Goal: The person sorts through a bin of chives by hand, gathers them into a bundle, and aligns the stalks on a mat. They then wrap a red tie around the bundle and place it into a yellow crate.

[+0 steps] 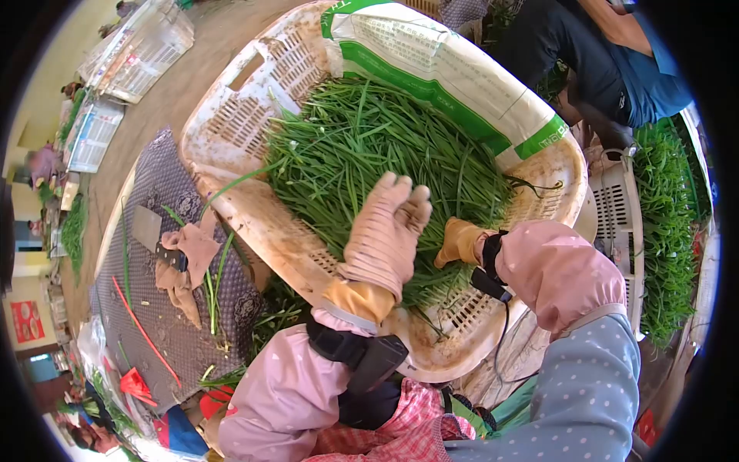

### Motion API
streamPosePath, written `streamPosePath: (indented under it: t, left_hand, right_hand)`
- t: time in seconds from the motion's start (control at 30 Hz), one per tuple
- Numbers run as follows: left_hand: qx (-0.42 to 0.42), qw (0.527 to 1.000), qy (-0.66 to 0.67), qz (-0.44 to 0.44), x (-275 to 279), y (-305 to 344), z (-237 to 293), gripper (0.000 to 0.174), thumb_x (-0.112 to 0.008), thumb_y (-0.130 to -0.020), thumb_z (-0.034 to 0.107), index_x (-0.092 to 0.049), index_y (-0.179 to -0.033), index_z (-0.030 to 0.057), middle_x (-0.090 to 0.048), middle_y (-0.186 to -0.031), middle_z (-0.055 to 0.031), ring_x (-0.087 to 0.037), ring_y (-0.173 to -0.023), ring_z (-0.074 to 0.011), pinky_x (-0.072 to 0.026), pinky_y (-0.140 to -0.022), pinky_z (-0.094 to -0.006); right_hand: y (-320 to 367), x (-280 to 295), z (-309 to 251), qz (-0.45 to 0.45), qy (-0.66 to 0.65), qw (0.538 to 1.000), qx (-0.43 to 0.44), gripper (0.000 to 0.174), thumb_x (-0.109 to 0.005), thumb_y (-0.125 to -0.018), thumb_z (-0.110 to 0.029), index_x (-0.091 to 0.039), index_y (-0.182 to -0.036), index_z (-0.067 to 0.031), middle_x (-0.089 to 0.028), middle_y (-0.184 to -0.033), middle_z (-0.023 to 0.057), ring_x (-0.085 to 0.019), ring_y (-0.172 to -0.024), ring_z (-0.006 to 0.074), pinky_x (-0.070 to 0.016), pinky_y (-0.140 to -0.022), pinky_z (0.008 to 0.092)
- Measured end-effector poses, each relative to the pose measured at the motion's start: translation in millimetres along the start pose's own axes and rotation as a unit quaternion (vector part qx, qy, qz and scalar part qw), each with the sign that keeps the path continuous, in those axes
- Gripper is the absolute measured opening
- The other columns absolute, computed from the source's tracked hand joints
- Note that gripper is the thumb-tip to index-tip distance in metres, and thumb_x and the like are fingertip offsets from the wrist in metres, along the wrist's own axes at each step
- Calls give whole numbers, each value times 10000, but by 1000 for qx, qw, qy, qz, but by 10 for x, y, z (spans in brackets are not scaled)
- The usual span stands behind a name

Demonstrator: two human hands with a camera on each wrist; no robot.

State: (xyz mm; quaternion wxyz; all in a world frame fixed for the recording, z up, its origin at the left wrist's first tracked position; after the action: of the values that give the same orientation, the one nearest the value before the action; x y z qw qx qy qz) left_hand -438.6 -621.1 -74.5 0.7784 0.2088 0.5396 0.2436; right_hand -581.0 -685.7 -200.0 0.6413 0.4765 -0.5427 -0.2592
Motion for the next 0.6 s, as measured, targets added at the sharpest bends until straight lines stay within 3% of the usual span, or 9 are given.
streamPosePath:
  t: [0.1,0.23,0.27,0.37,0.4,0.43,0.47,0.5,0.6]
  left_hand:
    - [30,996,-74,28,71,-10,-165,599,-656,-864,95,-328,-1361,30,-550,-1049,-67,-621,-864,-187,-557,-711,-297]
    - [42,995,-73,44,71,-28,-206,627,-653,-868,107,-302,-1382,31,-530,-1100,-73,-609,-905,-187,-546,-745,-296]
    - [35,997,-55,45,34,-34,-171,628,-651,-868,108,-300,-1383,30,-519,-1130,-79,-602,-930,-189,-541,-762,-299]
    - [-37,999,-13,33,8,-117,-42,612,-649,-868,106,-312,-1372,27,-496,-1181,-93,-586,-978,-201,-532,-793,-306]
    - [-48,998,-16,45,-10,-145,16,600,-652,-862,99,-322,-1358,25,-482,-1209,-104,-582,-994,-217,-531,-805,-314]
    - [-54,997,-17,45,-17,-165,75,600,-652,-862,99,-322,-1358,25,-482,-1209,-104,-582,-994,-217,-531,-805,-314]
    - [-64,996,-4,58,-5,-163,119,594,-654,-860,97,-329,-1352,28,-485,-1204,-102,-583,-993,-220,-529,-811,-318]
    - [-74,995,10,70,10,-180,151,588,-657,-858,96,-336,-1346,30,-489,-1200,-99,-584,-991,-224,-528,-817,-321]
    - [-85,993,28,77,58,-229,188,556,-659,-856,95,-360,-1320,29,-495,-1183,-99,-585,-992,-234,-525,-826,-325]
  right_hand:
    - [-508,-416,296,12,-29,997,75,891,-806,-618,-521,-524,-1226,65,-595,-1199,208,-592,-1078,335,-491,-888,398]
    - [150,405,40,-116,126,982,74,868,-787,-601,-621,-604,-1215,-36,-615,-1193,158,-594,-1067,319,-487,-888,389]
    - [425,815,-181,-124,195,973,8,880,-776,-575,-677,-631,-1198,-73,-643,-1147,129,-604,-1037,304,-483,-874,377]
    - [77,1406,-282,217,186,935,208,194,-635,-793,-208,-716,-891,-60,-683,-913,179,-656,-864,340,-540,-729,391]
    - [-338,1615,-557,247,113,957,98,180,-600,-815,-193,-719,-879,-73,-684,-943,172,-662,-901,324,-534,-766,418]
    - [-457,1697,-684,380,-24,915,137,263,-593,-826,-287,-688,-967,-86,-684,-962,144,-655,-926,321,-521,-799,437]
    - [-598,1740,-802,419,-61,884,199,311,-598,-846,-263,-639,-1120,-123,-662,-1078,148,-629,-1010,318,-499,-875,412]
    - [-882,1754,-957,443,-49,876,184,334,-597,-863,-237,-609,-1190,-170,-635,-1164,136,-612,-1056,315,-488,-903,406]
    - [-950,1936,-1294,362,24,922,134,288,-604,-849,-213,-655,-1131,-179,-633,-1170,124,-611,-1063,302,-490,-906,397]
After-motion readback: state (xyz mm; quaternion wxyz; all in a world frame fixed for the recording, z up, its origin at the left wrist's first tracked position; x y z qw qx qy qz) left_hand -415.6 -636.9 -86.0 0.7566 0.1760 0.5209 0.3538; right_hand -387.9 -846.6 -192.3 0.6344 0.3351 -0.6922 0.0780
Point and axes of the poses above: each hand's wrist, its own y-axis away from the middle knuckle, its own x-axis out of the back of the hand, z = x × y, the point moved 1 cm from there along -y, towards the middle knuckle
